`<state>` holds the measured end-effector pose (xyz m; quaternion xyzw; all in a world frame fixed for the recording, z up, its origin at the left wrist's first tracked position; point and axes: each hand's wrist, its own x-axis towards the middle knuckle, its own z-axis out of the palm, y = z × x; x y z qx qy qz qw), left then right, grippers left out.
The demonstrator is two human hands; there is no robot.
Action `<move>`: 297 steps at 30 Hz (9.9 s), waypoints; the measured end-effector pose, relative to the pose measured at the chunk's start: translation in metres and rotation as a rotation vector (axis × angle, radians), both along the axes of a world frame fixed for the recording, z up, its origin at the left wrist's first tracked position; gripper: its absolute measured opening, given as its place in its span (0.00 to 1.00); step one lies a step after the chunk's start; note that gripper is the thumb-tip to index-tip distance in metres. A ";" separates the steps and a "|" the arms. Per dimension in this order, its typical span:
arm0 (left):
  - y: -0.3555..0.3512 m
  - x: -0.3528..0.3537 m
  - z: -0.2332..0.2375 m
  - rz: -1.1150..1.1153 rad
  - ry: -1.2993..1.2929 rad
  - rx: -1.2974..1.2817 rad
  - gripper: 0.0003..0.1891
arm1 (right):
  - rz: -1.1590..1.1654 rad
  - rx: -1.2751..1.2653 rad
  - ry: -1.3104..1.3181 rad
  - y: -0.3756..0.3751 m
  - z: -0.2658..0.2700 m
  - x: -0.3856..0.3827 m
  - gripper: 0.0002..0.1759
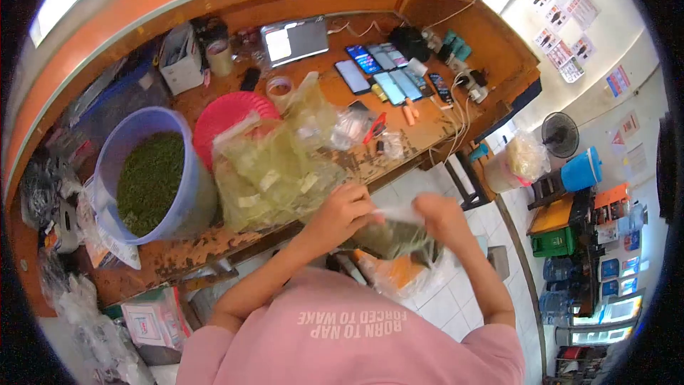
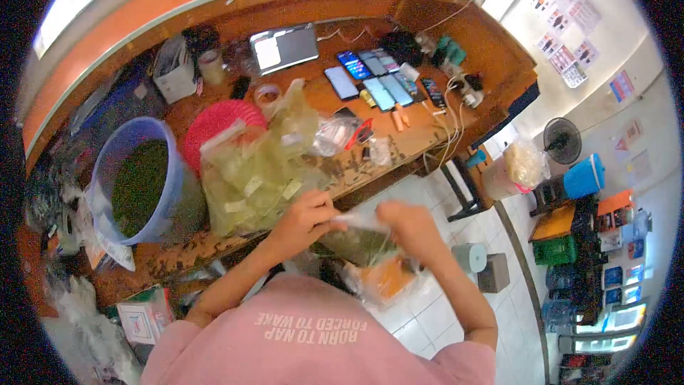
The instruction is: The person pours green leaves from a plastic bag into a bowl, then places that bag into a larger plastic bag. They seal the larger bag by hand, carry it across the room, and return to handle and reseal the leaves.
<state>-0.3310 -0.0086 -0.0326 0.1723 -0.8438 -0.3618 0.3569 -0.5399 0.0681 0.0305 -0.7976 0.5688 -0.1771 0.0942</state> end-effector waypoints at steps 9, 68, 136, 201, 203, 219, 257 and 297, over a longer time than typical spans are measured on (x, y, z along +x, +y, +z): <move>-0.018 0.088 0.001 0.310 0.118 -0.042 0.06 | 0.257 0.033 0.033 -0.045 -0.009 0.102 0.05; 0.032 0.156 -0.124 0.594 0.697 0.987 0.08 | 0.901 0.529 -0.372 -0.152 -0.123 0.170 0.09; -0.024 0.164 -0.074 0.219 -0.528 0.084 0.08 | 0.754 0.408 -0.236 -0.137 -0.128 0.126 0.10; 0.012 0.126 -0.110 0.696 -0.389 0.505 0.07 | 0.539 1.457 -1.173 -0.163 -0.195 0.122 0.13; 0.005 0.126 -0.107 0.726 -0.395 0.463 0.07 | 0.481 1.373 -1.059 -0.165 -0.192 0.127 0.10; -0.023 0.134 -0.090 0.552 -0.472 0.516 0.09 | 0.776 0.666 -0.489 -0.174 -0.174 0.159 0.07; -0.041 0.160 -0.105 0.443 -0.524 0.609 0.14 | 0.723 0.756 -0.268 -0.194 -0.190 0.154 0.13; -0.005 0.157 -0.136 1.395 -0.223 0.600 0.10 | -0.113 0.294 -0.478 -0.174 -0.221 0.140 0.07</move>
